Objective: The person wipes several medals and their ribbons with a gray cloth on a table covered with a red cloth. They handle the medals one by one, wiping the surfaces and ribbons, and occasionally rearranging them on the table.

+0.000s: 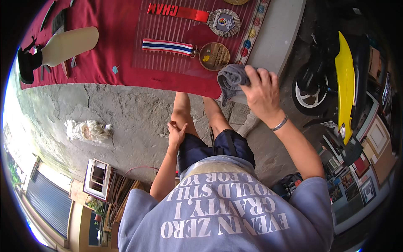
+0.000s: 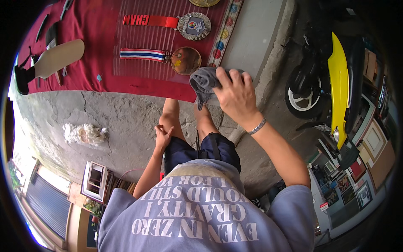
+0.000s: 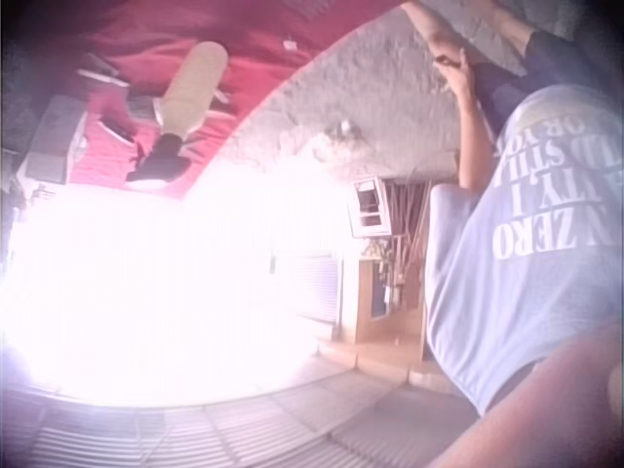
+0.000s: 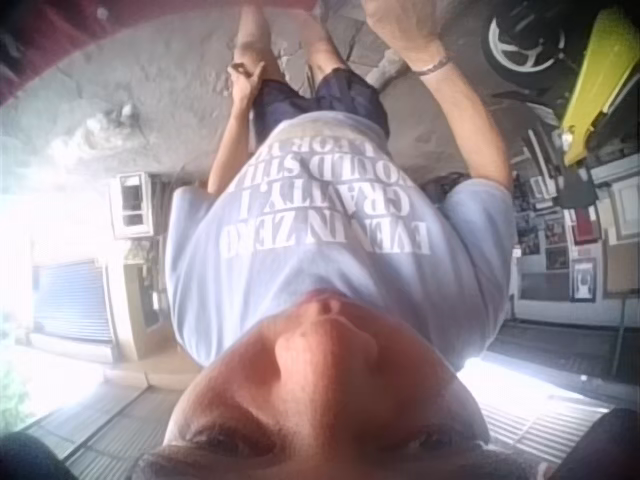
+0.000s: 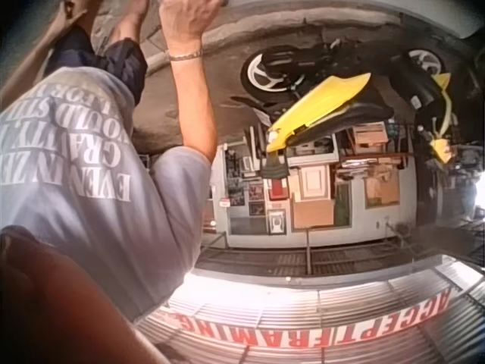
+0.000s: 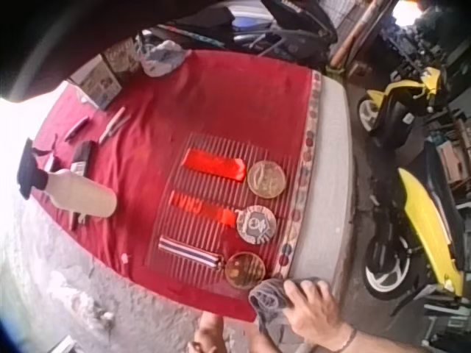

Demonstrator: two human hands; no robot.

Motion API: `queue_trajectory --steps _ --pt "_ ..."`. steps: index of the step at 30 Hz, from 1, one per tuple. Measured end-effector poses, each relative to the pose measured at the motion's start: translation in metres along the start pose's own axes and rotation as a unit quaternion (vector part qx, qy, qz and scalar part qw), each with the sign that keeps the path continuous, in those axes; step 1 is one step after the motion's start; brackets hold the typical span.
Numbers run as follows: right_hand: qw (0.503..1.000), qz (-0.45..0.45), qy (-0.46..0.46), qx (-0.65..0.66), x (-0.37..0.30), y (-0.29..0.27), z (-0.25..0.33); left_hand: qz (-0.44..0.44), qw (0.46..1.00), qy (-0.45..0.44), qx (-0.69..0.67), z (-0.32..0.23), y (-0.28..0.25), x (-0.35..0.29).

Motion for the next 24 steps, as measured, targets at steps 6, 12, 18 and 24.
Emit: queue_trajectory --steps 6,12,18,24 --pt "0.998 -0.056 0.028 -0.003 0.031 -0.013 -0.024 -0.015 1.000 0.015 -0.013 0.004 0.003 0.000" --pt "1.000 -0.021 -0.013 0.007 -0.003 -0.002 -0.004 -0.007 1.000 0.003 -0.003 0.002 0.002 0.000" --pt "0.999 -0.040 0.019 0.017 0.026 -0.010 -0.021 -0.008 1.000 -0.003 0.000 0.005 0.001 0.000" --pt "0.999 -0.030 -0.001 0.020 0.015 -0.008 -0.017 -0.008 1.000 -0.016 -0.010 0.002 0.003 0.000"
Point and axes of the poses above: each hand's wrist, its own x-axis towards the middle knuckle, its own y-axis out of the palm, z = x × y, the point moved 7 cm from there along x, towards the middle knuckle, and after that the axes turned 9 degrees about x, right-handed, at the moved point
